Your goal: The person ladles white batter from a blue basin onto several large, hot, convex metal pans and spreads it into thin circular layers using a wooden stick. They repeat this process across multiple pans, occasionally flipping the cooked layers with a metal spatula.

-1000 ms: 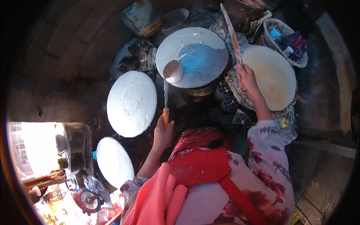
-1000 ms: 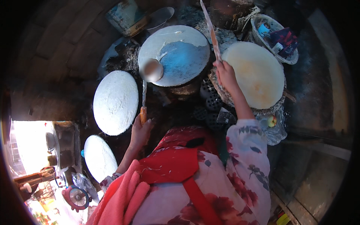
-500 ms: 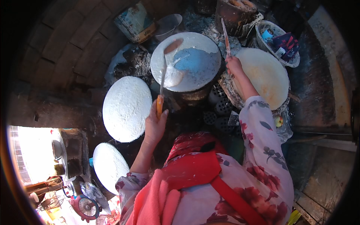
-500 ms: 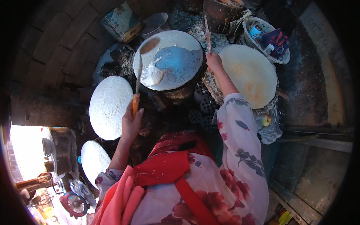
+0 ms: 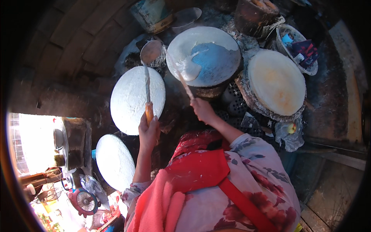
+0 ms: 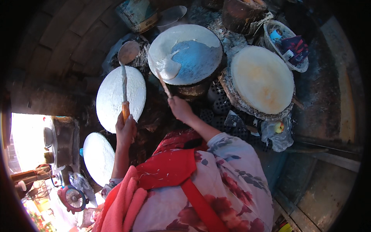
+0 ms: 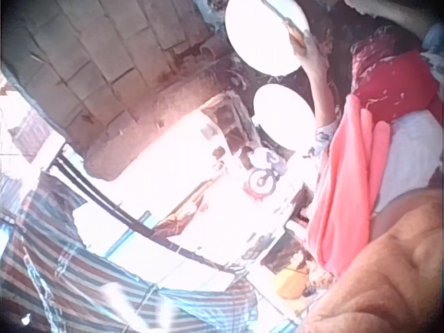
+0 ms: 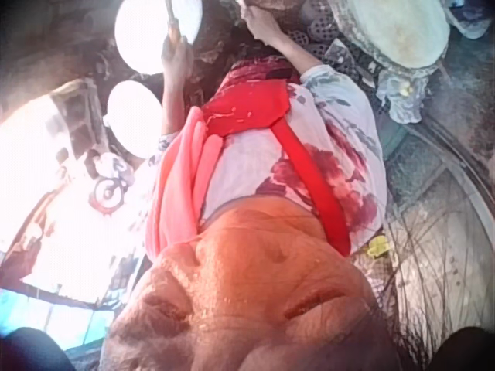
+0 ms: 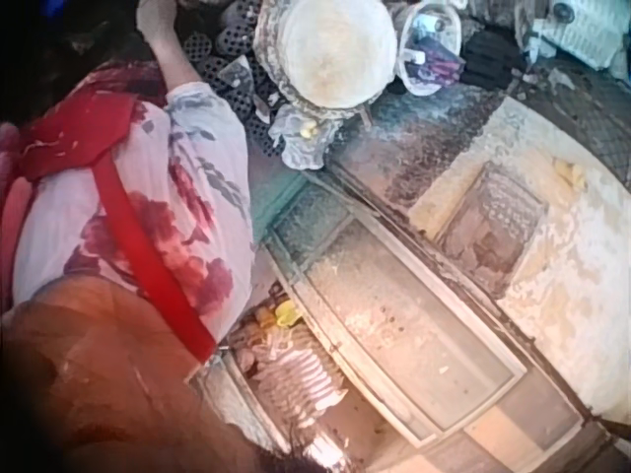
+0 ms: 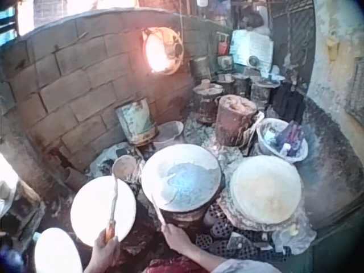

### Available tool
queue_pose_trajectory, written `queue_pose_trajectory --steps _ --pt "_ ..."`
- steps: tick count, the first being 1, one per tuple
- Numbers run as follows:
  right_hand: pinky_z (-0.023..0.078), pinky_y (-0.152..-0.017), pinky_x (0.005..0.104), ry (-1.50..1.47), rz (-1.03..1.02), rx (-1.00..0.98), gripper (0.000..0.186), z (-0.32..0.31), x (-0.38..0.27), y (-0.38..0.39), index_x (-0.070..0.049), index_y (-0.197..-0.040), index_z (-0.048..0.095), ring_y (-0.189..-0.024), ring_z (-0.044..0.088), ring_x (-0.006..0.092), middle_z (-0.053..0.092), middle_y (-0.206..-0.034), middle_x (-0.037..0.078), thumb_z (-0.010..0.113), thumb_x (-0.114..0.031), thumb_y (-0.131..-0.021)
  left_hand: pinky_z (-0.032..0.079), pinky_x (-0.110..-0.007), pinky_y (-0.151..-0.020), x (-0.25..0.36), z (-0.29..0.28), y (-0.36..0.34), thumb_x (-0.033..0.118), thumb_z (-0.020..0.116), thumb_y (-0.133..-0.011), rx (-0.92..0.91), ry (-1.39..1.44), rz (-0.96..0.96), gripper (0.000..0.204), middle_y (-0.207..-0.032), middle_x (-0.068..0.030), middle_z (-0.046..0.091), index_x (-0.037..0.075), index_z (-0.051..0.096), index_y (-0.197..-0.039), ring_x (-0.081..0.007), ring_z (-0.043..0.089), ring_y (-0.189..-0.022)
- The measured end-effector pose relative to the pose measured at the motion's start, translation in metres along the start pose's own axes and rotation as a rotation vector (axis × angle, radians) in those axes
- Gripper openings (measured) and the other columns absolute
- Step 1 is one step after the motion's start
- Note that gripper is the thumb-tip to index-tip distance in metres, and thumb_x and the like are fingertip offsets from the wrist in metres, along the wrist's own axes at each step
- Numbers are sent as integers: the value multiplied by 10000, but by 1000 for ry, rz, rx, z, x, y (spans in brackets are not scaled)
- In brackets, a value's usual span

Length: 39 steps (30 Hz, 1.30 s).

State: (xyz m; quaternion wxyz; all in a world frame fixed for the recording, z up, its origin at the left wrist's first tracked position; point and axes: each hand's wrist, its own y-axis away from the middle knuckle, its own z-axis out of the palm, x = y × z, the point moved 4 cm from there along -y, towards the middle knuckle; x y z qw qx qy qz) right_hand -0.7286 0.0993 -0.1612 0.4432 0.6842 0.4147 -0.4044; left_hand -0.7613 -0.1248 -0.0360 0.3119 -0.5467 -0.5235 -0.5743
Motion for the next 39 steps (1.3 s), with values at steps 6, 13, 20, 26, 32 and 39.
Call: queue_pose_trajectory --steps 6,13,20,26,32,39 --pt "451 -625 512 60 56 160 378 45 25 -5 -13 -897 561 -663 577 428 588 -686 210 434 -367 -925 332 -190 -377 -13 -31 21 132 482 -930 16 72 -80 398 -641 19 454 46 399 -1309 -45 404 -418" --pt "343 -341 265 -494 238 184 208 44 38 69 -58 -927 527 -355 422 111 456 -544 16 448 -250 -937 335 -188 -380 -40 -59 40 135 473 -937 15 86 -113 380 -634 18 449 35 411 -1299 -47 406 -425" --pt "363 -357 305 122 -39 306 208 79 47 24 -67 -873 526 -353 435 151 445 -503 10 459 -254 -936 342 -191 -384 -39 -68 40 140 456 -946 -81 67 -60 366 -627 10 451 29 415 -1292 -55 409 -422" --pt "377 -363 321 -281 240 349 225 27 46 72 -66 -871 533 -346 456 151 483 -528 39 434 -258 -936 344 -194 -378 -42 -76 43 152 454 -950 -110 37 -40 330 -619 4 453 23 433 -1253 -60 412 -411" --pt "446 -663 524 459 23 262 310 28 28 62 -40 -854 551 -750 589 423 620 -761 211 425 -313 -926 332 -200 -355 -33 -62 38 185 445 -956 -171 81 -82 318 -611 3 448 37 440 -1238 -69 413 -395" --pt "463 -634 504 173 151 365 303 -11 62 79 -53 -855 556 -686 601 400 610 -699 198 433 -321 -926 326 -202 -353 -32 -41 28 228 446 -959 -235 122 -99 345 -618 -4 450 47 434 -1252 -77 408 -392"
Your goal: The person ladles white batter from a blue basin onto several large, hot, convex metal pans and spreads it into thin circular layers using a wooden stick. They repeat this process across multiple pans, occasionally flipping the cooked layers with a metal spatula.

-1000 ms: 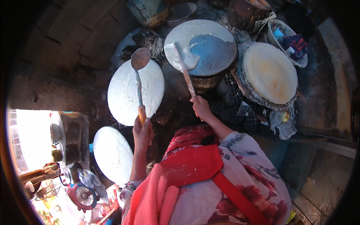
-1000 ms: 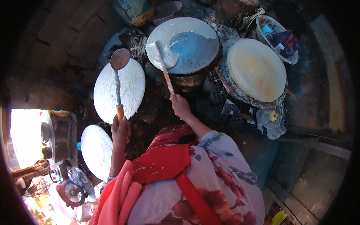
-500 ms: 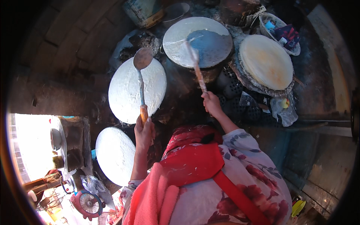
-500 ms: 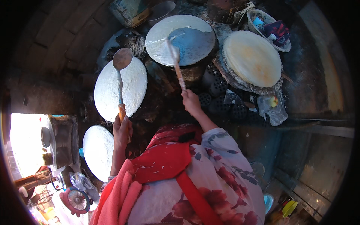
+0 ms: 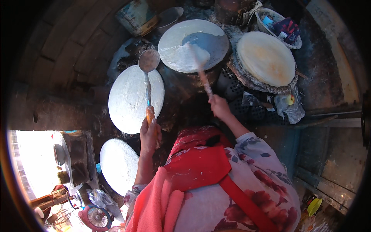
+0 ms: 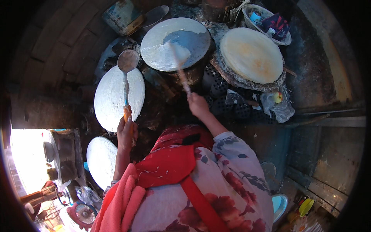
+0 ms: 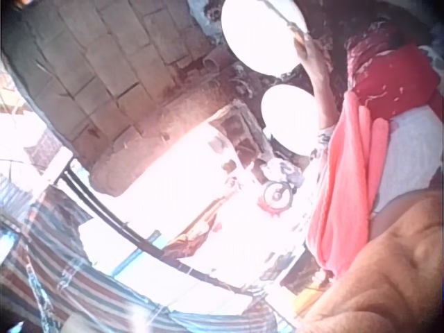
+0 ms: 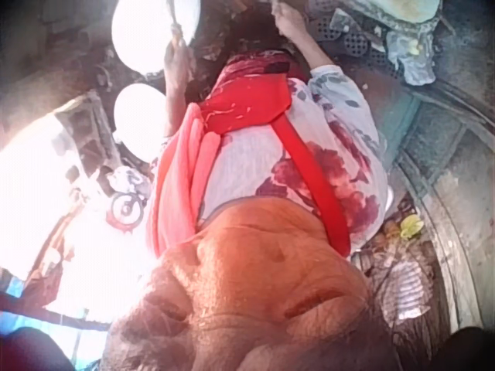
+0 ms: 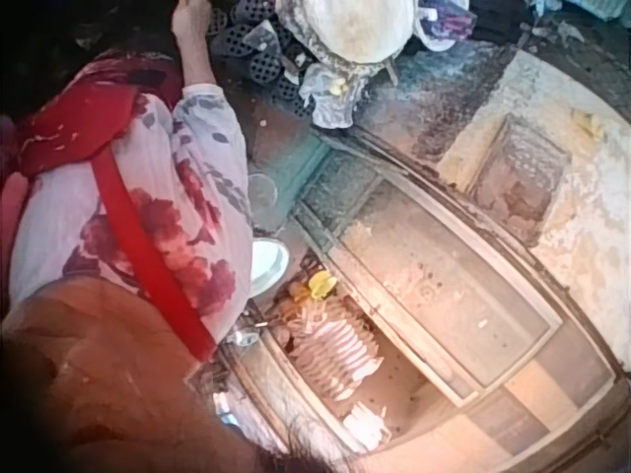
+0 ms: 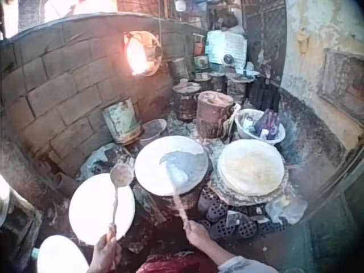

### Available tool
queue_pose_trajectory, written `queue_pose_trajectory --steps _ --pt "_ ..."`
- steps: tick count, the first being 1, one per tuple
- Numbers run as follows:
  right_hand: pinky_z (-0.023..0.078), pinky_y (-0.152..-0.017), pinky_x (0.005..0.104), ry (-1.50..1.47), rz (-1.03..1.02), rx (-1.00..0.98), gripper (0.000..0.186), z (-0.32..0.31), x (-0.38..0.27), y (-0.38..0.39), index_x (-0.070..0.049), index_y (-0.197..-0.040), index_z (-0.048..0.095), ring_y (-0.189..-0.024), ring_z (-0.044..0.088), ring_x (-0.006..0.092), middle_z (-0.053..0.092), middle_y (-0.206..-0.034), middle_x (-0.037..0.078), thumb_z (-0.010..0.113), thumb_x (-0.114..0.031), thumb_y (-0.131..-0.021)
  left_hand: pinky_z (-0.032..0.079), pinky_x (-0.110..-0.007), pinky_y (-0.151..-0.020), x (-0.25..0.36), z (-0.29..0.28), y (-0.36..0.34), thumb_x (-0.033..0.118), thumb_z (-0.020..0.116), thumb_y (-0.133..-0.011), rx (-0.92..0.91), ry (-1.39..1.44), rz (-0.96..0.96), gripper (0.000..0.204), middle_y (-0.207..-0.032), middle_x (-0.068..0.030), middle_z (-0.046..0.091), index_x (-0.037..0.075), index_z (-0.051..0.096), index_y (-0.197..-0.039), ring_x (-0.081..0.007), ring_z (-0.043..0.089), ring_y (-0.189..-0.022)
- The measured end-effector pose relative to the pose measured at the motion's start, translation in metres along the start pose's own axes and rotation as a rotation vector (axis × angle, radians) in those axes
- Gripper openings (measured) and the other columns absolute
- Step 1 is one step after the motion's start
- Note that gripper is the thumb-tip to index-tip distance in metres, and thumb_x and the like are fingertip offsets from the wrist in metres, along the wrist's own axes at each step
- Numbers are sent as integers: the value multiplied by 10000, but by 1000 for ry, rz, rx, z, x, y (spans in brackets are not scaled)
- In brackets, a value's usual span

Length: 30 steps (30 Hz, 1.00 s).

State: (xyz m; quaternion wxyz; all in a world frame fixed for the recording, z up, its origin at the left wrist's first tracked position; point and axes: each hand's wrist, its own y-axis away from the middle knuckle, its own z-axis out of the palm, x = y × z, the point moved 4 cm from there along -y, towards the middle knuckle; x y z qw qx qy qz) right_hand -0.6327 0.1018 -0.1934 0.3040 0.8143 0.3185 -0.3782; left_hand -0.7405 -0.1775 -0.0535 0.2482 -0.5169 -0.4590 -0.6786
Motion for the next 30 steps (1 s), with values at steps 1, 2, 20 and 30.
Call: queue_pose_trajectory --steps 1,2,20,30 --pt "450 -667 525 200 -192 -18 301 4 -16 7 -58 -851 557 -749 596 415 625 -770 207 439 -326 -921 321 -200 -353 2 3 0 238 443 -962 1 -11 -4 352 -621 -7 451 53 433 -1261 -78 399 -390" --pt "449 -672 527 267 -184 -69 300 4 -16 8 -54 -861 560 -756 596 414 629 -783 203 442 -324 -918 317 -199 -353 4 4 -1 249 440 -966 2 -22 -8 359 -624 -11 453 58 431 -1269 -80 391 -388" --pt "459 -667 478 -5 104 -164 335 -93 17 -40 -46 -848 589 -743 598 397 621 -743 188 422 -328 -918 343 -210 -362 14 45 -38 288 446 -961 -17 -78 -111 277 -616 -23 472 53 457 -1106 -97 440 -410" --pt "462 -654 491 127 -45 -166 311 -118 35 -69 -66 -845 578 -747 596 402 619 -757 192 447 -342 -905 343 -213 -360 23 66 -61 276 429 -967 -55 -103 -120 303 -630 -31 479 40 446 -1157 -98 439 -409"
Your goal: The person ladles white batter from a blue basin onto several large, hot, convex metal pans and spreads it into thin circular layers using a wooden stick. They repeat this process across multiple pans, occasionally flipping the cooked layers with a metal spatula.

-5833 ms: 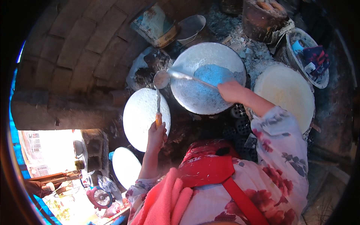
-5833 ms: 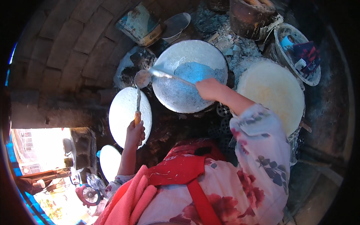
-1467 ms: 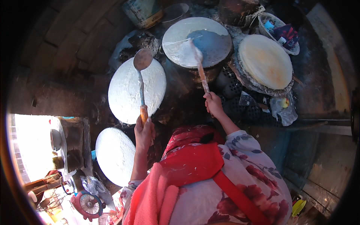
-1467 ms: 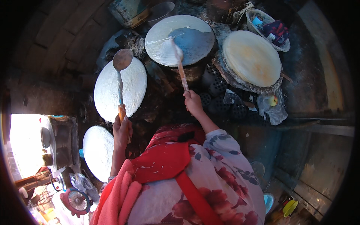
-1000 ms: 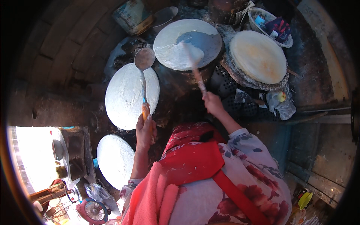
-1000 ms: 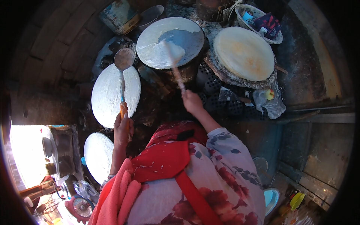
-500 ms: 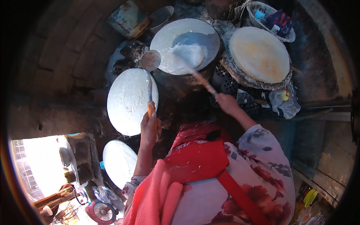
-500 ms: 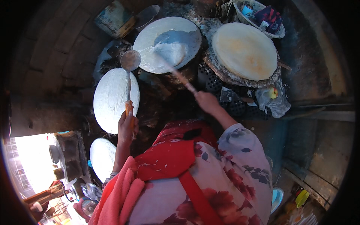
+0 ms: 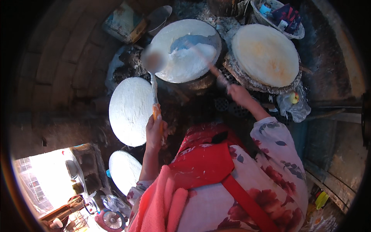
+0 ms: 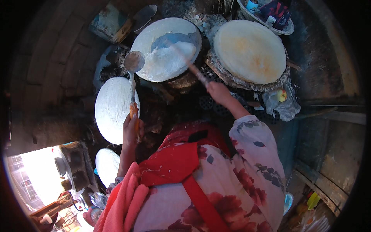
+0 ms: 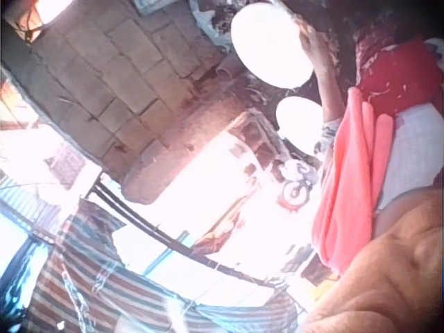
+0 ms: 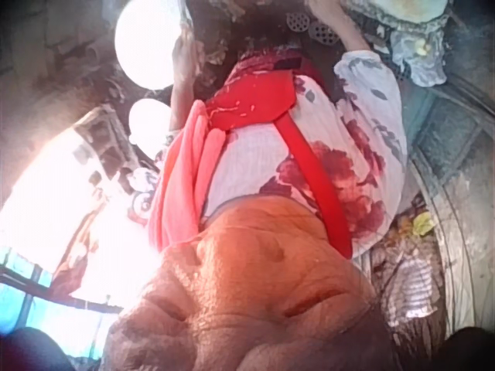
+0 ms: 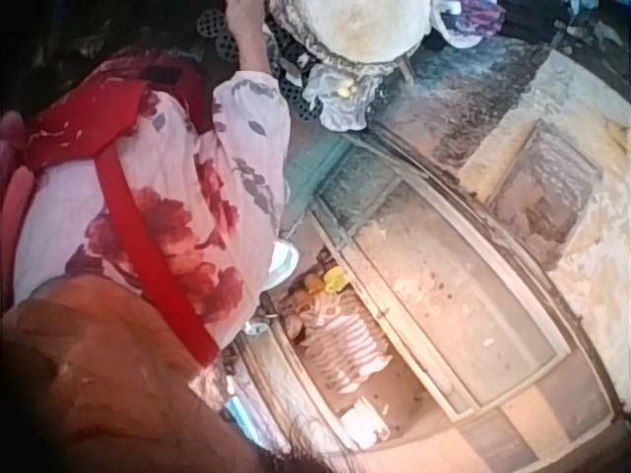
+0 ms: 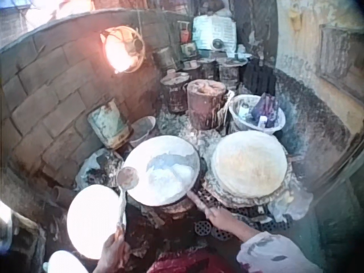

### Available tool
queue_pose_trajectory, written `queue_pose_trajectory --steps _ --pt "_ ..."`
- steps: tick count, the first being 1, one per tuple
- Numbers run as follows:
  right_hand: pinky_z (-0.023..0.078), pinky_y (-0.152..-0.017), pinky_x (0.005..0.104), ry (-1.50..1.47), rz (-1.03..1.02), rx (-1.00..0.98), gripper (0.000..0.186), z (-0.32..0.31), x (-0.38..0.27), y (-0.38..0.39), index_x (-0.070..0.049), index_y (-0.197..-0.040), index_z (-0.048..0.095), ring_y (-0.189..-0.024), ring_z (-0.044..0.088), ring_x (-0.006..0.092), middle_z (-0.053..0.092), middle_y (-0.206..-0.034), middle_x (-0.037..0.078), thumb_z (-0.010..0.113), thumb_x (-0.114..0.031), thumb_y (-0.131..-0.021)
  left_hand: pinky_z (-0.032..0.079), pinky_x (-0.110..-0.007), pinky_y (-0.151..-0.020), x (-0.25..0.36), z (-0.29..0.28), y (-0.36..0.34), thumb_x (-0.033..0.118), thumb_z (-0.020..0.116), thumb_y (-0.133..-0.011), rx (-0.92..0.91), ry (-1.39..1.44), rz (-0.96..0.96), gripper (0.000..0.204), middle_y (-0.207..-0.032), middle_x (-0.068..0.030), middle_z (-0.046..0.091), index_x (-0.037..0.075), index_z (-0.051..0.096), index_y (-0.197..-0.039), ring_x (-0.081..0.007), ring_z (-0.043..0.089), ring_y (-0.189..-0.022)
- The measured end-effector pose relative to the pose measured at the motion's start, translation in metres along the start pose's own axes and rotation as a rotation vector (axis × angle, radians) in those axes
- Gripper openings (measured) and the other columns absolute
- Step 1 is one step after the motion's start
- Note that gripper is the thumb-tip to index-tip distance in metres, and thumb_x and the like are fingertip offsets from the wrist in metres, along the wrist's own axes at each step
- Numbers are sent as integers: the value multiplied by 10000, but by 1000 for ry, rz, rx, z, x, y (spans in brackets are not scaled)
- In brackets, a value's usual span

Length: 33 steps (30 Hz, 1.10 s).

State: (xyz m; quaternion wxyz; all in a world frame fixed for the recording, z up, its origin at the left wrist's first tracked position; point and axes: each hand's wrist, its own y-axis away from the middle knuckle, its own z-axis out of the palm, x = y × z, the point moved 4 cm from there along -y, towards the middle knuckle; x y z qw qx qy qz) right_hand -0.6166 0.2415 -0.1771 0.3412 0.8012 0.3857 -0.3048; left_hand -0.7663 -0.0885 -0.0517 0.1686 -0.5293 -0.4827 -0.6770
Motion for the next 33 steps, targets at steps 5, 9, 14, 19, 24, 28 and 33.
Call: queue_pose_trajectory --steps 5,9,14,19,24,28,33 --pt "444 -720 501 267 -84 -102 361 -7 16 11 -69 -864 580 -824 584 407 618 -849 206 411 -384 -915 290 -210 -312 2 6 10 281 409 -974 69 -19 -22 350 -569 -27 460 27 442 -1213 -97 400 -360" --pt "448 -682 465 40 4 98 385 -42 23 -34 -48 -795 577 -743 595 373 609 -723 183 411 -370 -925 312 -207 -332 7 15 16 278 412 -974 75 25 -21 348 -591 -25 462 35 435 -1221 -96 409 -376" --pt "475 -577 427 -12 38 90 399 -76 -21 -101 -16 -793 574 -523 592 319 594 -649 157 400 -347 -933 356 -205 -369 7 17 17 270 431 -968 79 78 -20 342 -627 -19 460 59 429 -1237 -95 442 -414" --pt "490 -675 452 -2 73 41 388 -74 -69 -161 -12 -825 577 -692 632 344 614 -705 179 390 -337 -927 336 -208 -346 20 27 18 269 436 -964 126 82 -29 362 -651 -14 461 63 421 -1261 -89 435 -415" --pt "457 -718 514 182 -222 204 337 -29 -82 -90 -31 -914 573 -799 601 409 632 -832 206 415 -329 -925 335 -212 -329 13 19 17 275 443 -960 162 133 -60 368 -661 -10 454 66 422 -1263 -85 428 -410" --pt "461 -690 511 190 7 389 271 -27 -27 -50 -13 -907 543 -772 605 403 626 -806 212 461 -272 -902 326 -209 -327 6 12 22 282 436 -964 165 178 -57 369 -644 -7 446 69 427 -1264 -86 416 -401" --pt "482 -694 511 222 -52 223 209 22 -50 -42 3 -904 526 -784 628 390 639 -795 213 462 -191 -861 315 -202 -333 8 18 19 325 425 -970 102 162 -31 386 -616 -3 435 63 445 -1252 -84 390 -385"
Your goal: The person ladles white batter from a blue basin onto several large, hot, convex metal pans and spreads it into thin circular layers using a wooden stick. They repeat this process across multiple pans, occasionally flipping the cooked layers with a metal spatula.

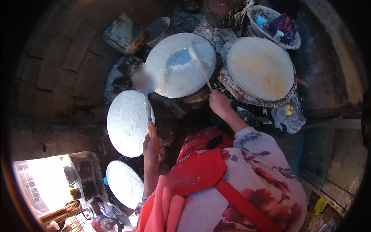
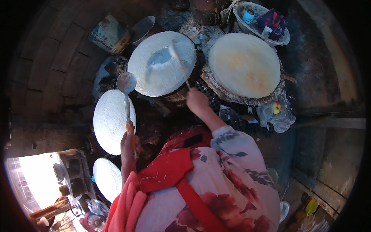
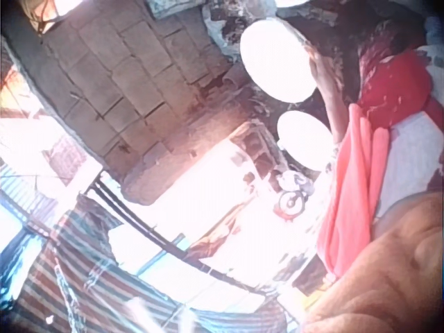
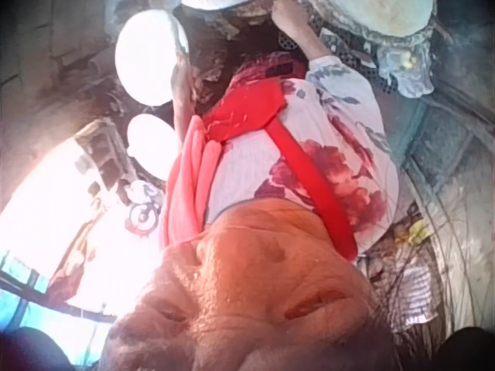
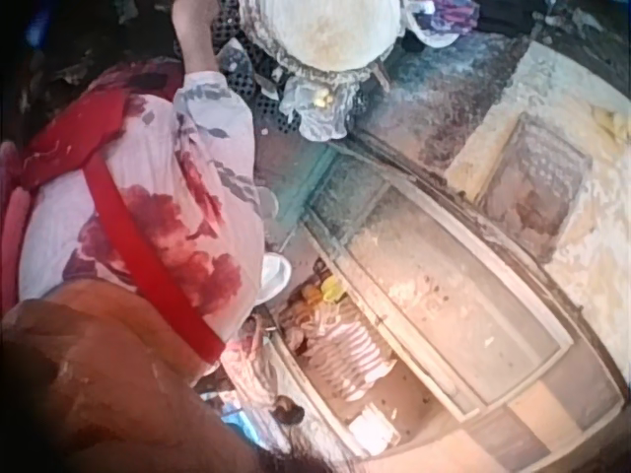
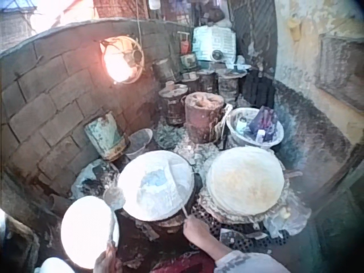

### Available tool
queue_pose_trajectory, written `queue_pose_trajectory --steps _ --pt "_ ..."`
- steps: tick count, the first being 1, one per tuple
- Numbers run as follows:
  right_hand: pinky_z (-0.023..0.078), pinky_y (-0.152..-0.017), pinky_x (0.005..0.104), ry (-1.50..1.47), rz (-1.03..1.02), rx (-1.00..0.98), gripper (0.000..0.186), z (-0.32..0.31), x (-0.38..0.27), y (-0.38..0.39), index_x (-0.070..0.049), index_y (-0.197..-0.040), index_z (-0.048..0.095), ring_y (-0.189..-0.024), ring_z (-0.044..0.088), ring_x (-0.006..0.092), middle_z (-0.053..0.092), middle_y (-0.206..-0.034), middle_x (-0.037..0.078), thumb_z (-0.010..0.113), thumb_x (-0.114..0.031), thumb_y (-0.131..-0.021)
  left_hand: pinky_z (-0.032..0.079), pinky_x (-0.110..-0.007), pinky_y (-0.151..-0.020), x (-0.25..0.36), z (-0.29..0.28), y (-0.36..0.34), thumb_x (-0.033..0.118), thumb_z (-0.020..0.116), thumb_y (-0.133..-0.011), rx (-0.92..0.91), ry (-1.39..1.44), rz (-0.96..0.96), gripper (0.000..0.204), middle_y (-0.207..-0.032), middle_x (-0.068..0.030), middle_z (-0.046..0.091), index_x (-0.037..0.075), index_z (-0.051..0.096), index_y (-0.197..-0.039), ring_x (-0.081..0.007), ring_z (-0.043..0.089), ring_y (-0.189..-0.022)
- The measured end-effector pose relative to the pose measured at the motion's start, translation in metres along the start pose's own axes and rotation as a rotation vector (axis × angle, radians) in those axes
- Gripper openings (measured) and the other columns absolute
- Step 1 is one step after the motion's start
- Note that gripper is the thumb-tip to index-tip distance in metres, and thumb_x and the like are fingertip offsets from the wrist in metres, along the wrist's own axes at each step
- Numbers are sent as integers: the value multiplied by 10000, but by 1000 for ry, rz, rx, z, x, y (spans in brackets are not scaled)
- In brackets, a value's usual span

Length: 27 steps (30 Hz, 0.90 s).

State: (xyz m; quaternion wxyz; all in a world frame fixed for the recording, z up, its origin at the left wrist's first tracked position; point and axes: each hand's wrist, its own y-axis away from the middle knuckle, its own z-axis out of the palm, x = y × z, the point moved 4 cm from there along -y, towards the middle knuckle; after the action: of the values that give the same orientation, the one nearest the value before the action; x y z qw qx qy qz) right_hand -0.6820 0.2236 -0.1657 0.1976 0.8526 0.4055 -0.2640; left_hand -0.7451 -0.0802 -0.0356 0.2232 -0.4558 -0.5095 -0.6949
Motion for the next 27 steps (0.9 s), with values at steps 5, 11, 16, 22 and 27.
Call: queue_pose_trajectory --steps 5,11,16,22,27 --pt "477 -696 512 -28 94 97 213 -25 -18 -1 -25 -902 531 -797 623 391 643 -806 201 463 -226 -886 331 -210 -333 -1 -5 1 324 425 -971 -35 13 -10 380 -622 -10 442 65 445 -1248 -88 396 -381" --pt "496 -736 497 93 131 -58 203 5 -35 5 16 -959 517 -829 642 390 650 -841 241 437 -141 -857 329 -212 -327 -3 -1 -3 300 428 -968 -77 51 -42 341 -630 -16 449 74 457 -1222 -97 407 -379" --pt "493 -708 500 79 81 47 198 -20 -34 -7 13 -906 543 -796 643 383 653 -822 217 441 -149 -855 325 -211 -329 -2 -6 1 293 440 -963 -84 54 -30 321 -633 -17 454 78 463 -1201 -98 414 -383" --pt "490 -681 503 236 -79 -116 172 1 -58 -1 5 -885 529 -752 637 393 650 -778 207 473 -152 -844 334 -218 -365 -1 -4 -7 255 456 -951 -89 60 -37 291 -643 -27 453 58 456 -1165 -111 418 -403" --pt "471 -656 510 100 -63 71 193 -34 -32 -38 -13 -828 549 -750 610 414 619 -732 203 468 -185 -862 348 -225 -377 4 -4 -5 246 462 -951 -53 70 -46 256 -648 -33 455 54 451 -1119 -113 422 -410"
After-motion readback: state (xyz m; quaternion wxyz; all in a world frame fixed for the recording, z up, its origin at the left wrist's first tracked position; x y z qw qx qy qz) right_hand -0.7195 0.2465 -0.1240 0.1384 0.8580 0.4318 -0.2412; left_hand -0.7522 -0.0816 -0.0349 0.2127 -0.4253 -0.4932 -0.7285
